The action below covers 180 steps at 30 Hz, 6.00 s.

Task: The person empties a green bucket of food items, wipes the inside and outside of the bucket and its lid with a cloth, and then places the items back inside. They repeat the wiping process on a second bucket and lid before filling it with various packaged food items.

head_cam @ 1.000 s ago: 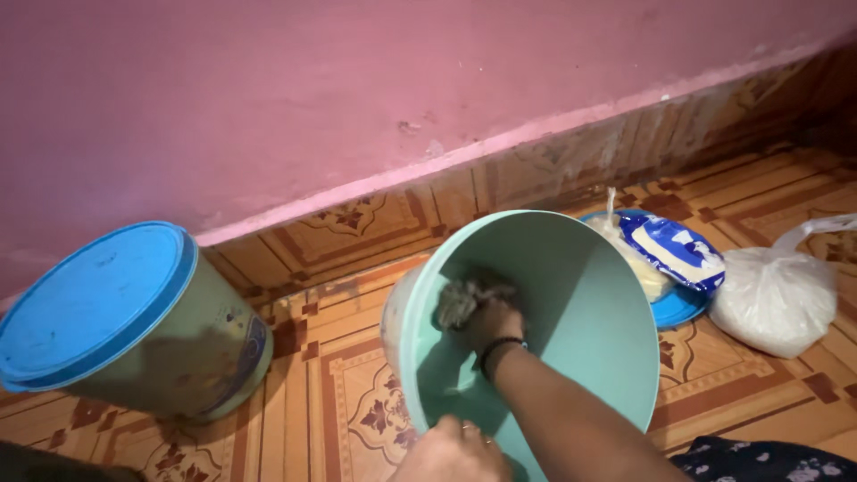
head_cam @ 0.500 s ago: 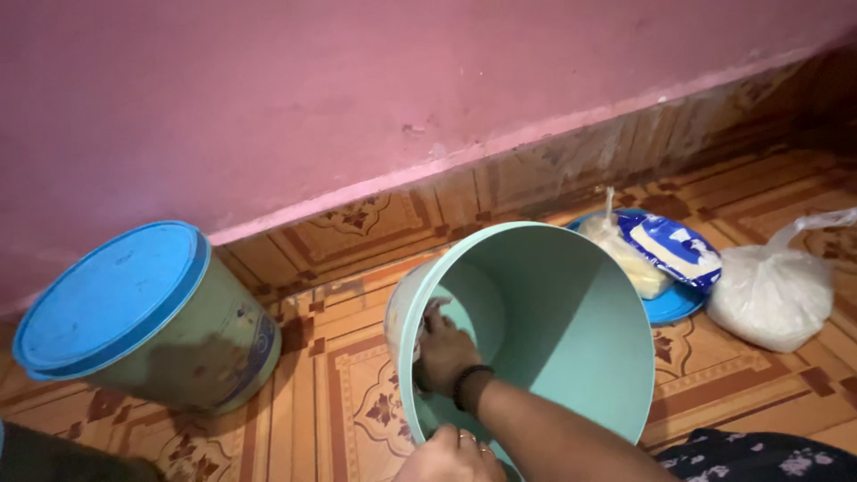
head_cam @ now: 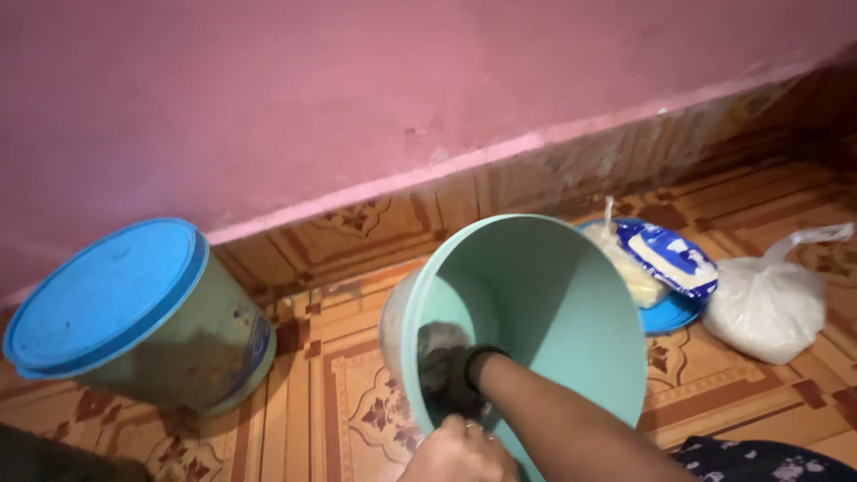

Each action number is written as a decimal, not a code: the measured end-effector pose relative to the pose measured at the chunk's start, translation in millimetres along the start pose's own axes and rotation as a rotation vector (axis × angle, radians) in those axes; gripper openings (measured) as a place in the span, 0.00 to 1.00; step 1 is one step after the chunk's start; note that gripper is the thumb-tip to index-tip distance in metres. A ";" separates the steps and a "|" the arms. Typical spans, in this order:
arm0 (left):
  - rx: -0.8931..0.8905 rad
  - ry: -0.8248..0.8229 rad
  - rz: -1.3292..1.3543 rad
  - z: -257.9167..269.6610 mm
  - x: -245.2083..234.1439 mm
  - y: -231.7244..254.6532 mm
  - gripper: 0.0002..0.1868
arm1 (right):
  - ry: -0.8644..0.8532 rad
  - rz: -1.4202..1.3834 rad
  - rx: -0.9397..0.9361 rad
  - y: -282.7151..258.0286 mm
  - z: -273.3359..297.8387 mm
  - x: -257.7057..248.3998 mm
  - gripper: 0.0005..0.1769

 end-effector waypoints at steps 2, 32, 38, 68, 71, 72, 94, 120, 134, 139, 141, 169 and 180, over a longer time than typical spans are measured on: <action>-0.087 0.048 0.001 -2.5 -18.4 -10.3 0.07 | -0.141 -0.299 -0.088 -2.0 5.1 4.6 0.31; -1.935 1.045 1.147 142.0 -78.5 -141.9 0.28 | 1.716 -1.594 -0.432 100.4 333.9 -139.1 0.34; -2.025 1.417 1.850 155.7 1.4 -86.3 0.37 | 1.784 -1.537 -0.471 107.8 348.5 -136.0 0.34; -1.749 1.039 1.481 164.6 77.0 -116.1 0.18 | 1.336 -0.127 -0.423 -180.2 228.4 -107.8 0.36; -1.649 1.029 1.422 167.5 82.1 -122.7 0.30 | 1.295 -0.055 -0.301 -154.6 212.5 -113.3 0.37; -1.736 0.874 1.233 170.4 74.1 -123.4 0.29 | 1.294 -0.068 -0.256 -142.1 209.7 -117.4 0.35; -1.102 0.232 0.031 75.7 -72.6 -133.7 0.21 | 1.340 -0.018 -0.431 -150.6 224.8 -112.0 0.36; -1.039 0.159 -0.062 69.2 -78.1 -147.9 0.25 | 1.502 -0.220 0.143 -13.1 218.7 -131.5 0.31; -1.123 0.319 0.129 77.7 -76.0 -124.8 0.18 | 1.545 -0.421 0.148 40.0 217.7 -136.3 0.26; -1.197 0.310 0.225 89.4 -72.3 -156.8 0.16 | 1.436 -0.315 0.324 8.8 225.2 -144.9 0.29; -1.224 0.322 0.266 94.2 -67.5 -163.3 0.16 | 1.321 -0.333 0.349 -19.0 214.8 -145.5 0.30; -1.006 0.189 -0.013 81.4 -77.1 -119.9 0.30 | 1.334 -0.152 0.188 -55.9 193.1 -141.1 0.35; -1.196 0.319 0.215 92.5 -76.9 -129.2 0.20 | 1.365 -0.349 0.305 20.1 217.3 -148.0 0.37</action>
Point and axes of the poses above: each hand's wrist, its own z-axis away from the middle knuckle, its own x-axis out of the palm, y = z × x, the point moved 9 cm from there along -z, towards the middle knuckle
